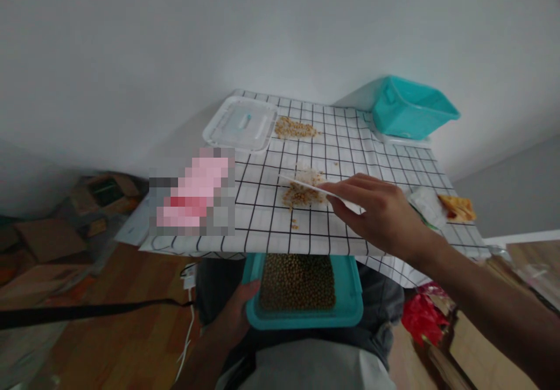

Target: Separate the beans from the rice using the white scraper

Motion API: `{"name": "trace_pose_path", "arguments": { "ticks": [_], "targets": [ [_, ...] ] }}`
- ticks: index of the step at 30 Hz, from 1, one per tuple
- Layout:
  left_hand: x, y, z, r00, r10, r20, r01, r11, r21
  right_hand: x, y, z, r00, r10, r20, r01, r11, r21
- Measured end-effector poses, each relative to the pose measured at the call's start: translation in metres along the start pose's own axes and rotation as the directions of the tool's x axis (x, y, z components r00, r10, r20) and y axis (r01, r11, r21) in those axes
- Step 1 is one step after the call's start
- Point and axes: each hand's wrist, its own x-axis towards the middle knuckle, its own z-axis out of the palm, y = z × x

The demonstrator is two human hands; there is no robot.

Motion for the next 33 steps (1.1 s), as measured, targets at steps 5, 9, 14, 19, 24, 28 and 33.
{"name": "trace_pose_path", "arguments": {
  "ticks": [5, 9, 14, 19, 24, 28, 33],
  "targets": [
    [-0.001, 0.002, -0.004, 1.0, -0.003, 0.003, 0.002, 0.998, 0.055, -0.002, -0.005, 0.004, 0.996, -0.049, 0.072, 0.049, 0.999, 0.001],
    [-0.003, 0.005, 0.0, 0.999, 0.009, 0.049, -0.011, 0.999, 0.039, -0.006, -0.012, 0.002, 0.992, -0.078, 0.1, 0.075, 0.997, 0.03],
    [-0.001, 0.002, -0.001, 0.997, 0.022, 0.073, -0.023, 1.0, 0.008, -0.018, -0.016, 0.002, 0.993, -0.073, 0.094, 0.065, 0.994, 0.087],
    [0.004, -0.003, -0.007, 0.997, 0.008, 0.08, -0.006, 1.0, -0.017, -0.027, -0.016, 0.004, 1.0, -0.008, 0.003, 0.007, 0.992, 0.127],
    [0.009, -0.008, -0.013, 0.996, 0.035, 0.077, -0.032, 0.999, -0.035, -0.029, -0.012, 0.011, 1.0, -0.019, -0.007, 0.02, 0.991, 0.131],
    [0.009, -0.011, -0.015, 0.996, 0.071, 0.053, -0.069, 0.997, -0.031, -0.042, -0.009, 0.005, 0.999, 0.004, -0.043, 0.002, 0.99, 0.143],
    [0.009, -0.012, -0.006, 0.99, 0.023, 0.137, -0.015, 0.998, -0.066, -0.08, -0.008, -0.015, 0.988, 0.124, -0.097, -0.113, 0.988, 0.106]
  ]
}}
